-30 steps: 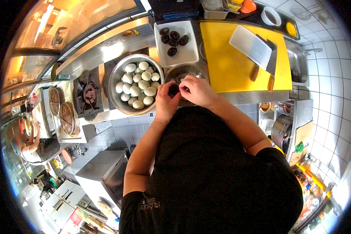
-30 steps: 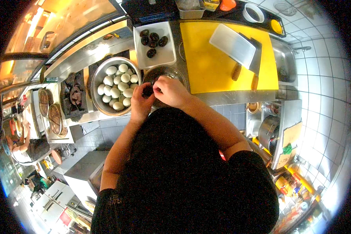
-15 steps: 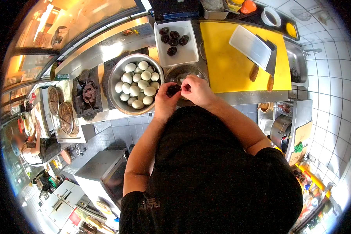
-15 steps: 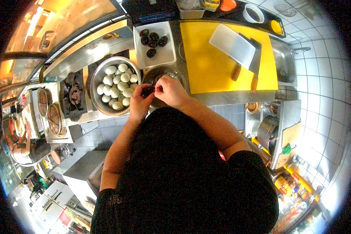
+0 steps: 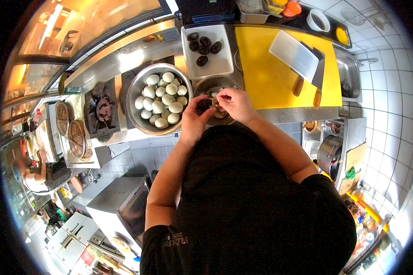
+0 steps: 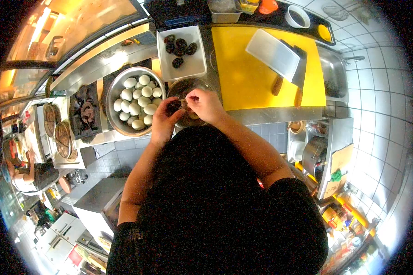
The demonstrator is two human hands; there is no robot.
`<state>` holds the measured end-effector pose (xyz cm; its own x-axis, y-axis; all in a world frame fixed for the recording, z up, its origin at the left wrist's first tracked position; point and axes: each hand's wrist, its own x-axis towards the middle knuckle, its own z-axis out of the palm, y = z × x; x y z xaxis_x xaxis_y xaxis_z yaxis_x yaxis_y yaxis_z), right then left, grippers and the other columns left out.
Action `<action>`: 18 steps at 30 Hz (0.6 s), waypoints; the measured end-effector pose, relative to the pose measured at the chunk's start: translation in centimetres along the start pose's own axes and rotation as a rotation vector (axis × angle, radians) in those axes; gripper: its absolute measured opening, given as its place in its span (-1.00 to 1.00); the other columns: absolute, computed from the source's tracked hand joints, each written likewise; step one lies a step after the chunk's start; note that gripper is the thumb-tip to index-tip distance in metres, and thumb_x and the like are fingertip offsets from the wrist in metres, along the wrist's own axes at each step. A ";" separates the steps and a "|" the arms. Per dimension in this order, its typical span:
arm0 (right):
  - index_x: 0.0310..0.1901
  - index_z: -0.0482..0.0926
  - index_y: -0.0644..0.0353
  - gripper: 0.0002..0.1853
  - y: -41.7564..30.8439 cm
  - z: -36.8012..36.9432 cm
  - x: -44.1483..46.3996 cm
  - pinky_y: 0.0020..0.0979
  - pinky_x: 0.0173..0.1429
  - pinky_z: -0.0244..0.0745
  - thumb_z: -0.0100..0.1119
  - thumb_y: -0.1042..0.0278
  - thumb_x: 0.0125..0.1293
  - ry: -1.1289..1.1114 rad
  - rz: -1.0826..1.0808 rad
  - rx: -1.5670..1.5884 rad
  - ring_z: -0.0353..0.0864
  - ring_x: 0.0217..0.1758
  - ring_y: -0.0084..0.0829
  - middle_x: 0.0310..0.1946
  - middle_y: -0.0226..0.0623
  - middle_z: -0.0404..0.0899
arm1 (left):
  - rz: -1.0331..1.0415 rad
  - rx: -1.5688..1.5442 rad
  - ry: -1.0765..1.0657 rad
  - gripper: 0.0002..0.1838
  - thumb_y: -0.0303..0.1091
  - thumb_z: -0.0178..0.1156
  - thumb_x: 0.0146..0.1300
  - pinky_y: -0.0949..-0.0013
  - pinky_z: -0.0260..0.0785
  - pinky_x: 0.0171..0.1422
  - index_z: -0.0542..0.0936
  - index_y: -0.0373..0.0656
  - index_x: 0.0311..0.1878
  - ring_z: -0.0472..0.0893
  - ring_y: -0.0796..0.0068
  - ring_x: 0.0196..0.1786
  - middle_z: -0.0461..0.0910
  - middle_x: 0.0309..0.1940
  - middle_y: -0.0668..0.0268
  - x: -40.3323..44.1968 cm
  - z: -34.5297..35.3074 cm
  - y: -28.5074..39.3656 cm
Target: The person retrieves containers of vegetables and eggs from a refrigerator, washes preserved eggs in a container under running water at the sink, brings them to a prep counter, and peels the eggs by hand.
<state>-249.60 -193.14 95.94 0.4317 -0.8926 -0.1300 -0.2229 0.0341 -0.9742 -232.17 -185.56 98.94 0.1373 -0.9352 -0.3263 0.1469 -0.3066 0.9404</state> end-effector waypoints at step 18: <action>-0.07 0.66 0.37 -0.72 -1.9 -0.3 0.4 -0.45 -0.05 0.58 0.38 0.41 0.23 -0.146 0.180 0.026 0.68 -0.19 -0.51 -0.25 -0.27 0.73 | 0.398 0.565 0.102 -0.53 -0.57 0.46 0.07 0.27 0.55 0.02 0.57 -0.23 0.09 0.67 0.14 -0.07 0.61 -0.07 0.09 -0.4 0.7 1.0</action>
<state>-249.27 -193.74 97.78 0.5094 -0.7968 -0.3251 -0.2861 0.1995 -0.9372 -232.73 -185.59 100.12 0.1698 -0.9828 0.0724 -0.4620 -0.0145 0.8868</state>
